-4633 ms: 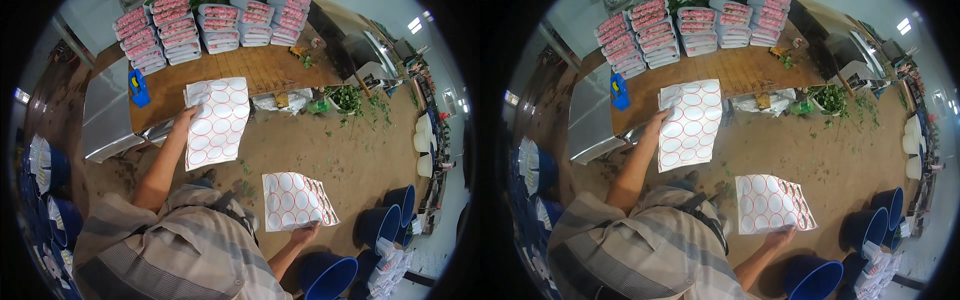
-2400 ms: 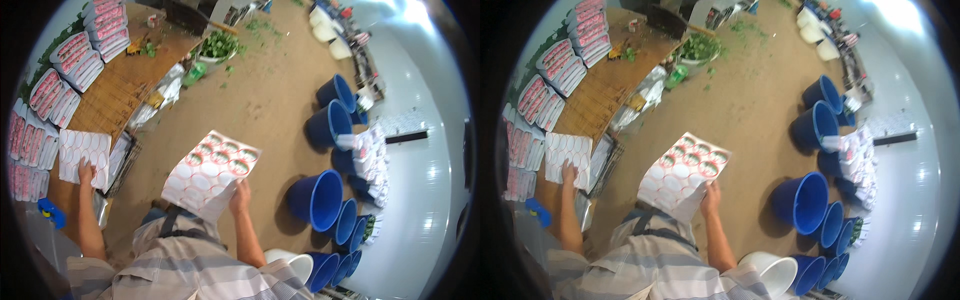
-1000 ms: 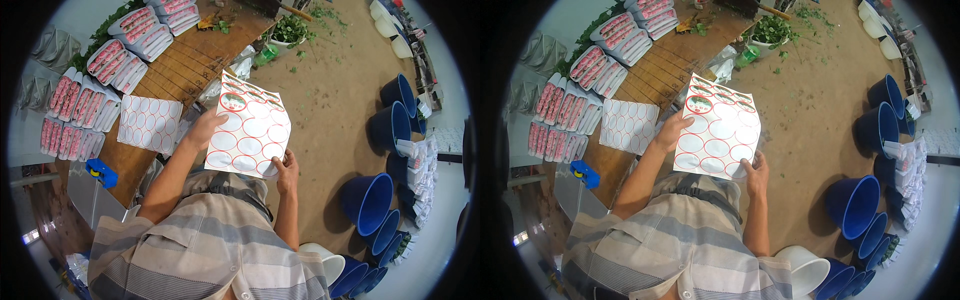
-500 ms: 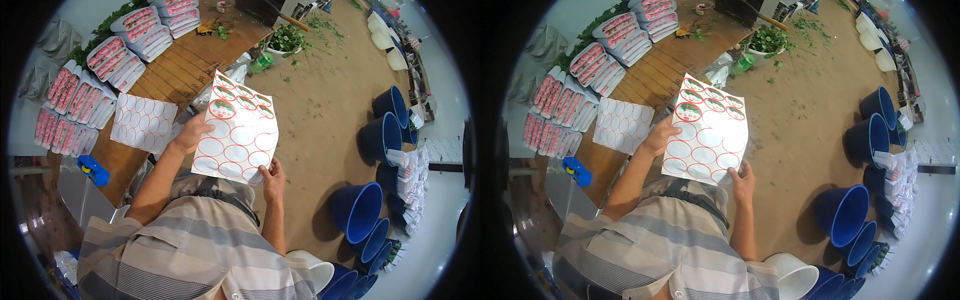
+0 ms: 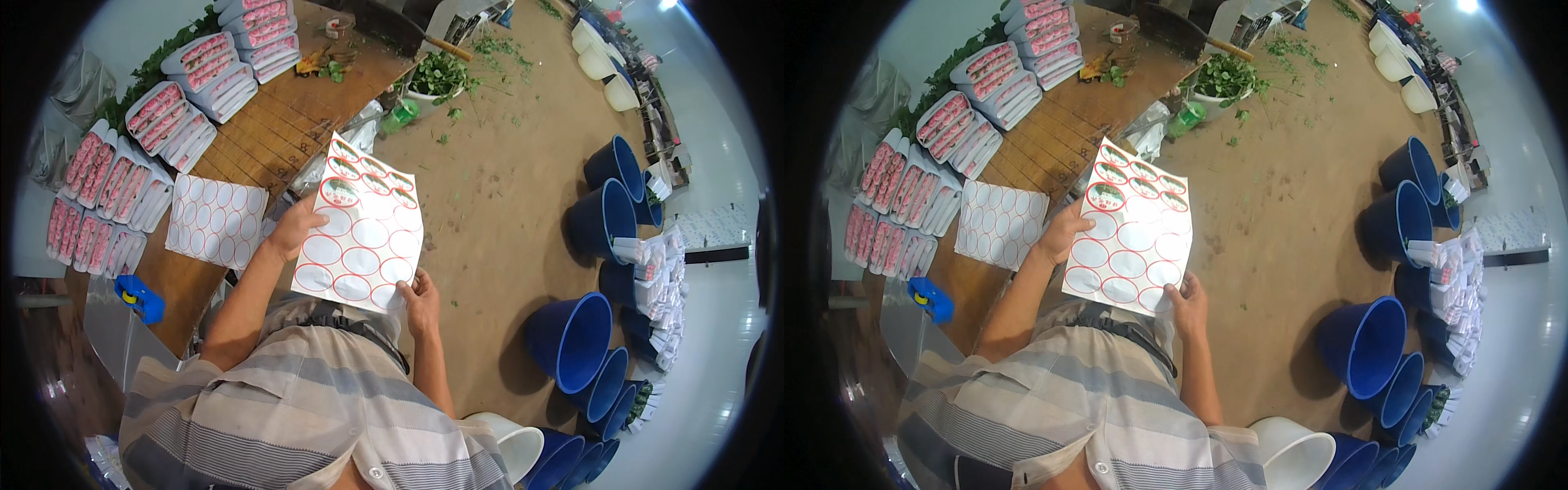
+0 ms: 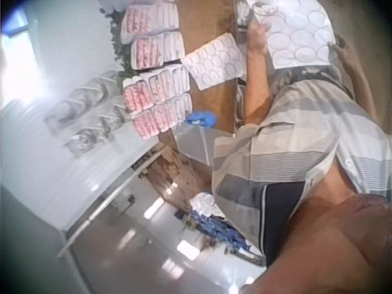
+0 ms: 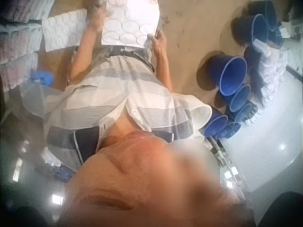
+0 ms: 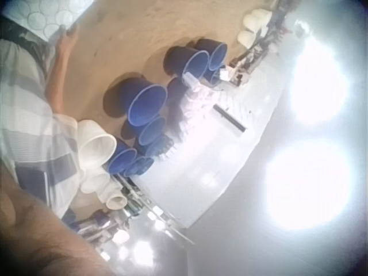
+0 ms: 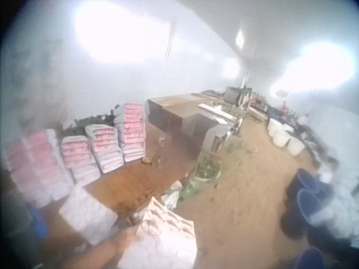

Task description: The person places leafy green plants into white paper bags, seals them with round stickers, and stacks the finished packages on a wooden table. The person also handles sticker sheets and wears a work glove while arranging the plants.

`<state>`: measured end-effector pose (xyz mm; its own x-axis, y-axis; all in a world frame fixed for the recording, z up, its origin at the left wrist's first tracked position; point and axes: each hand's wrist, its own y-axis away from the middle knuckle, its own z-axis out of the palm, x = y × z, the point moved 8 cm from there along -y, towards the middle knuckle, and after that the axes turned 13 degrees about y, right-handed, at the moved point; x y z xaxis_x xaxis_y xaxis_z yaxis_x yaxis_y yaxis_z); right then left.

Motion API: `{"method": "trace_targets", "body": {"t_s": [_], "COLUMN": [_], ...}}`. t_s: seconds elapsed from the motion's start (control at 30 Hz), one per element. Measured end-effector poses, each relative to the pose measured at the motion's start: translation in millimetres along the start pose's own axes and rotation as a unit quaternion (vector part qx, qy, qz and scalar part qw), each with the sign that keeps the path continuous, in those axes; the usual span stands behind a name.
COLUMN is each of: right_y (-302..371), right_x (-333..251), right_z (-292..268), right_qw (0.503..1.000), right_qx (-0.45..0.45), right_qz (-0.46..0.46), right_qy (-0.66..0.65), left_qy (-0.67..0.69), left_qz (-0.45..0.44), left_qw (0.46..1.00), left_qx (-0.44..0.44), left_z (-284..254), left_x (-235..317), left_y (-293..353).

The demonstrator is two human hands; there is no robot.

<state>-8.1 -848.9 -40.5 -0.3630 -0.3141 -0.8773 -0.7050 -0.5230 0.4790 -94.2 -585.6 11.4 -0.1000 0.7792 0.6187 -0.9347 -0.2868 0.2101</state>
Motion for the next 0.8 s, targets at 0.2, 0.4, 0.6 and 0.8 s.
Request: {"method": "trace_targets", "body": {"t_s": [0.2, 0.4, 0.6, 0.8], "right_y": [-3.3, -6.0, 0.6, 2.2], "right_x": [8.1, 8.4, 1.1, 10.8], "right_z": [0.0, 1.2, 1.0, 6.5], "right_qw": [1.000, 0.999, 0.998, 0.999], "right_qx": [-0.017, -0.028, -0.026, -0.041], "right_qz": [-0.003, 0.009, 0.014, 0.011], "right_qy": [0.015, 0.023, 0.056, 0.027], "left_qy": [0.013, -0.023, -0.018, -0.036], "left_qz": [0.003, 0.036, 0.046, 0.058], "left_qw": [1.000, 0.999, 0.999, 0.998], "left_qx": [0.009, 0.029, 0.004, 0.015], "left_z": [-2.7, -5.3, -9.7, -15.4], "left_x": [-0.5, 2.9, -0.9, 0.2], "left_y": [3.3, 7.3, 9.3, 15.9]}}
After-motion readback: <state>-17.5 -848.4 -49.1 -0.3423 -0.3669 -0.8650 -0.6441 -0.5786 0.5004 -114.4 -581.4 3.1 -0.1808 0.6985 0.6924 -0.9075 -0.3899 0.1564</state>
